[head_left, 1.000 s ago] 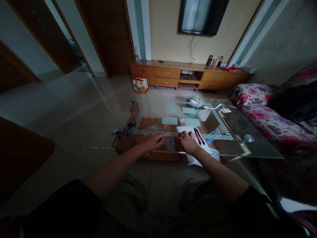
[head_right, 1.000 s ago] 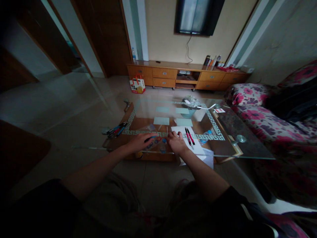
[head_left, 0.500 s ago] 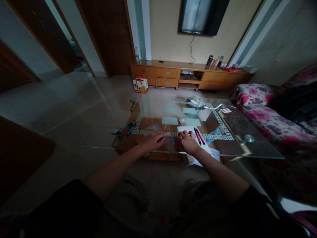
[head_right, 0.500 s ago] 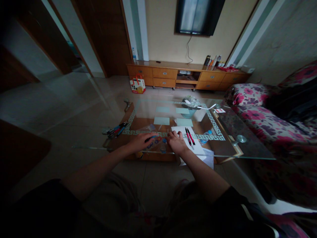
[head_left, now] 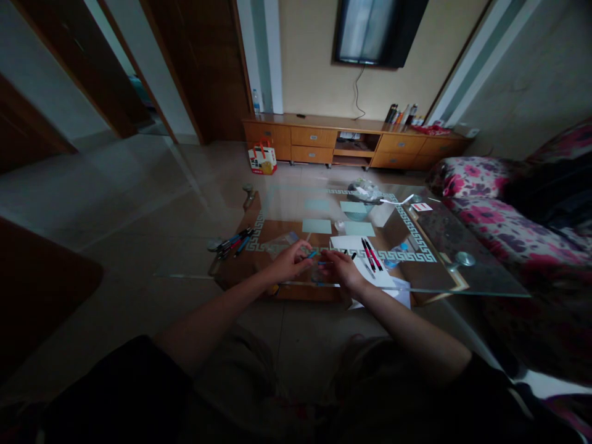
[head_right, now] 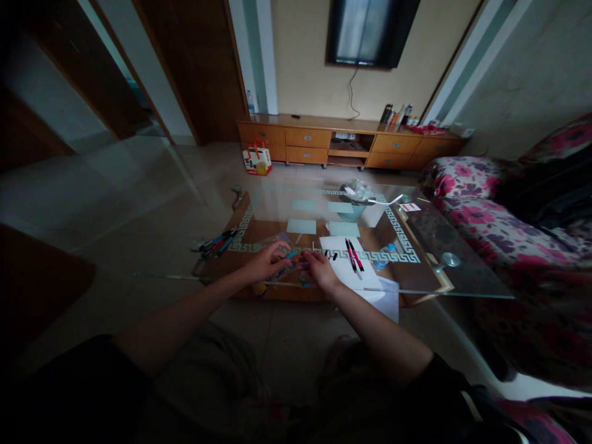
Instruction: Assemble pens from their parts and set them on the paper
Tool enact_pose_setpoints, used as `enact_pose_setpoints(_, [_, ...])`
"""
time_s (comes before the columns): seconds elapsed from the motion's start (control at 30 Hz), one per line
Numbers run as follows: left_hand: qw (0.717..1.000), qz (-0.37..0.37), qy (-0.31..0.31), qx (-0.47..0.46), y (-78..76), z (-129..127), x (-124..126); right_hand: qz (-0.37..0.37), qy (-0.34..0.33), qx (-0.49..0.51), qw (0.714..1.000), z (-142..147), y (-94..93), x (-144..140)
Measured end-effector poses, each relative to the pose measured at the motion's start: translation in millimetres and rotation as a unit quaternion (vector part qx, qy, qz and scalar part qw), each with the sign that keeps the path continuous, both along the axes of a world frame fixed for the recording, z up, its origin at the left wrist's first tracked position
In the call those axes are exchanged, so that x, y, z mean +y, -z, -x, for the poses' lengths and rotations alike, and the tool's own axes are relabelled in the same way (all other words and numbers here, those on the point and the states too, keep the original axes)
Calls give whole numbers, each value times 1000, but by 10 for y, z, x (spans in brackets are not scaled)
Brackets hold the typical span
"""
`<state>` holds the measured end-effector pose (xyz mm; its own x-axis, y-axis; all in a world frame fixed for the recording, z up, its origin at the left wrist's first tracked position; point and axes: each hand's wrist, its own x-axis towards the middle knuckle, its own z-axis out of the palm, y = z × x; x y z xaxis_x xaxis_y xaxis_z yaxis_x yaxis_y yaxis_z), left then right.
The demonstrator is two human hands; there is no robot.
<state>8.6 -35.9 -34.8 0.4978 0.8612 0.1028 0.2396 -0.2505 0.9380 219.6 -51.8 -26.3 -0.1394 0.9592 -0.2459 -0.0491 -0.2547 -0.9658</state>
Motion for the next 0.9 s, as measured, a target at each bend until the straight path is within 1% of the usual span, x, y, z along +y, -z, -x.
enact_pose_setpoints(0.07, [1000,-30,5,8,-6,-14,-9,102,-12,110,989,42,-30,-36])
enact_pose_setpoints(0.1, [999,-49,8,14,-16,-20,-12,139,-20,148,979,51,-53,-51])
enact_pose_setpoints(0.13, [997,-70,13,20,-31,-24,-15,166,-26,176,970,54,-77,-63])
enact_pose_setpoints(0.2, [993,-110,23,35,-78,-24,-19,198,-37,209,957,45,-112,-74])
enact_pose_setpoints(0.3, [983,-171,21,66,-165,-11,-21,212,-52,233,948,22,-113,-62])
enact_pose_setpoints(0.37, [978,-195,12,73,-196,-3,-20,213,-58,239,946,11,-89,-49])
enact_pose_setpoints(0.43, [979,-189,5,69,-189,-1,-19,214,-59,243,944,5,-60,-40])
enact_pose_setpoints(0.57, [986,-155,-17,59,-119,-8,-18,228,-53,250,939,-3,-26,-39])
enact_pose_setpoints(0.63, [986,-153,-26,63,-103,-11,-21,235,-55,251,937,-6,-20,-42])
enact_pose_setpoints(0.9, [981,-176,-37,77,-168,-17,-38,250,-44,258,932,4,-15,-41])
